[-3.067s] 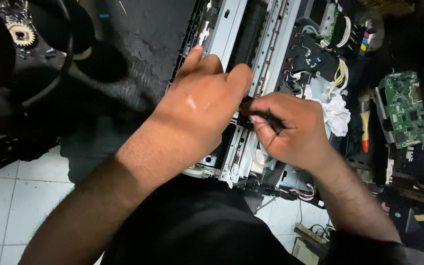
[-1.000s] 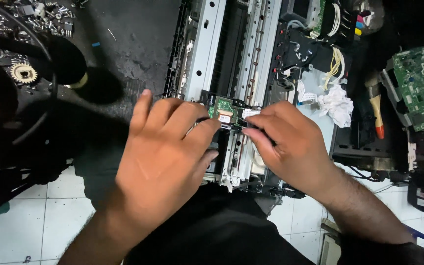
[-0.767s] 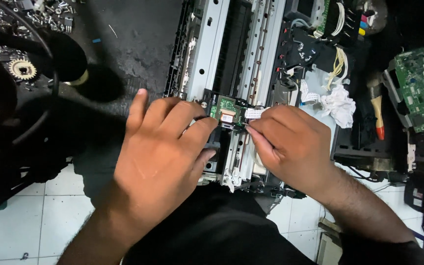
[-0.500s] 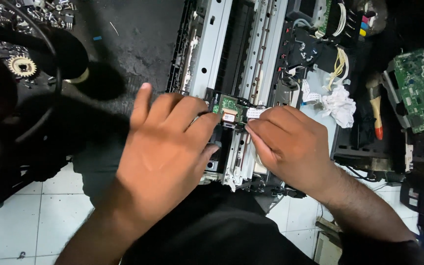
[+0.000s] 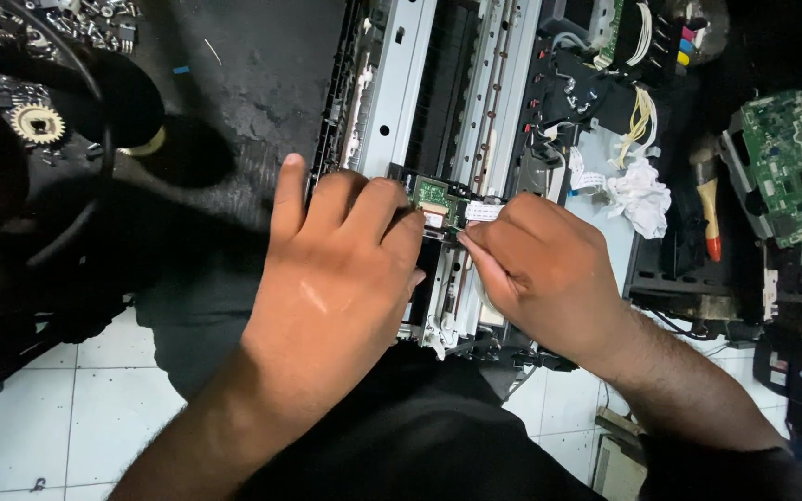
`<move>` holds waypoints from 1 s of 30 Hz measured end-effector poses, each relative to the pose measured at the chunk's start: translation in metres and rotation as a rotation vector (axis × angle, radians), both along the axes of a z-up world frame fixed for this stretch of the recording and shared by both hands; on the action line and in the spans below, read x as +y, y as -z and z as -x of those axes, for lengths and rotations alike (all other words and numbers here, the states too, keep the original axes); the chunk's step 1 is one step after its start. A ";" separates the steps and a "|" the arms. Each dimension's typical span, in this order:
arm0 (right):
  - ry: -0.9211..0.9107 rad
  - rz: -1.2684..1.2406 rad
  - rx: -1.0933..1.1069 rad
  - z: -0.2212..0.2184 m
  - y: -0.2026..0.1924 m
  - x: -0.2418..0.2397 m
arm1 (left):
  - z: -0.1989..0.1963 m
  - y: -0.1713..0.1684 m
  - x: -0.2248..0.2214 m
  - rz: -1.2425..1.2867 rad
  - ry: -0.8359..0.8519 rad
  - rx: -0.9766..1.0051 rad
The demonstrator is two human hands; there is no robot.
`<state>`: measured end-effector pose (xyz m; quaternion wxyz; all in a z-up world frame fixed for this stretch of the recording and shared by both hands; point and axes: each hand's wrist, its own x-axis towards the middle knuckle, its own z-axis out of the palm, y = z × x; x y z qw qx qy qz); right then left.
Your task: Cleaning a printer component and connecting ribbon cables to a circuit board.
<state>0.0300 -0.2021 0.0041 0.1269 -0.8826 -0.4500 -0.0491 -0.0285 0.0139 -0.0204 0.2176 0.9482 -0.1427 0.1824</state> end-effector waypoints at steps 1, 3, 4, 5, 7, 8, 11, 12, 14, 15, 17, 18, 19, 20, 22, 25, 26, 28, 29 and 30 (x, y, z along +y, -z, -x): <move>0.003 0.004 0.007 0.000 0.000 0.000 | 0.001 0.001 -0.001 0.002 -0.007 -0.002; 0.000 0.008 0.005 0.000 -0.001 0.001 | 0.001 0.000 -0.001 0.015 0.001 -0.004; -0.006 0.011 0.001 -0.001 -0.001 0.001 | 0.000 0.000 0.000 0.027 0.007 -0.006; -0.007 0.011 0.000 0.000 -0.001 0.001 | 0.000 0.000 0.000 0.027 0.006 -0.007; 0.000 0.023 0.005 0.001 0.000 0.000 | 0.001 0.000 -0.001 0.030 0.007 -0.018; 0.001 0.022 0.006 0.001 0.000 0.000 | 0.001 0.001 -0.001 0.029 0.008 -0.018; -0.002 0.016 0.003 0.001 0.000 0.000 | 0.001 0.000 -0.003 0.049 -0.003 -0.050; -0.001 0.009 0.007 0.002 0.000 0.000 | 0.002 -0.001 -0.003 0.030 -0.008 -0.043; 0.002 0.002 0.012 0.003 0.001 -0.001 | 0.003 -0.001 -0.004 0.012 -0.010 -0.036; 0.000 0.000 0.012 0.003 0.002 -0.002 | 0.003 -0.001 -0.005 0.012 -0.007 -0.029; -0.002 -0.003 0.011 0.002 0.002 -0.002 | 0.004 -0.001 -0.004 0.011 -0.004 -0.024; -0.004 -0.037 0.027 0.002 0.002 -0.001 | 0.004 -0.001 -0.004 -0.010 -0.004 -0.024; -0.005 -0.070 0.046 0.003 0.002 -0.001 | 0.004 -0.001 -0.004 -0.030 -0.003 -0.022; -0.005 -0.072 0.046 0.002 0.003 -0.001 | 0.004 -0.001 -0.004 -0.032 -0.002 -0.021; -0.027 -0.140 0.089 0.001 0.004 0.000 | 0.004 -0.001 -0.005 -0.048 -0.019 -0.011; -0.038 -0.225 0.119 -0.001 0.006 -0.002 | 0.005 -0.003 -0.006 -0.076 -0.018 0.007; -0.037 -0.227 0.118 -0.002 0.006 -0.003 | 0.005 -0.003 -0.006 -0.079 -0.017 0.006; -0.099 -0.257 0.124 -0.003 0.006 -0.003 | 0.005 -0.003 -0.008 -0.088 -0.037 0.005; -0.098 -0.258 0.125 -0.004 0.007 -0.004 | 0.004 -0.003 -0.008 -0.090 -0.036 0.006; -0.112 -0.258 0.126 -0.004 0.007 -0.006 | 0.003 -0.003 -0.008 -0.089 -0.032 0.000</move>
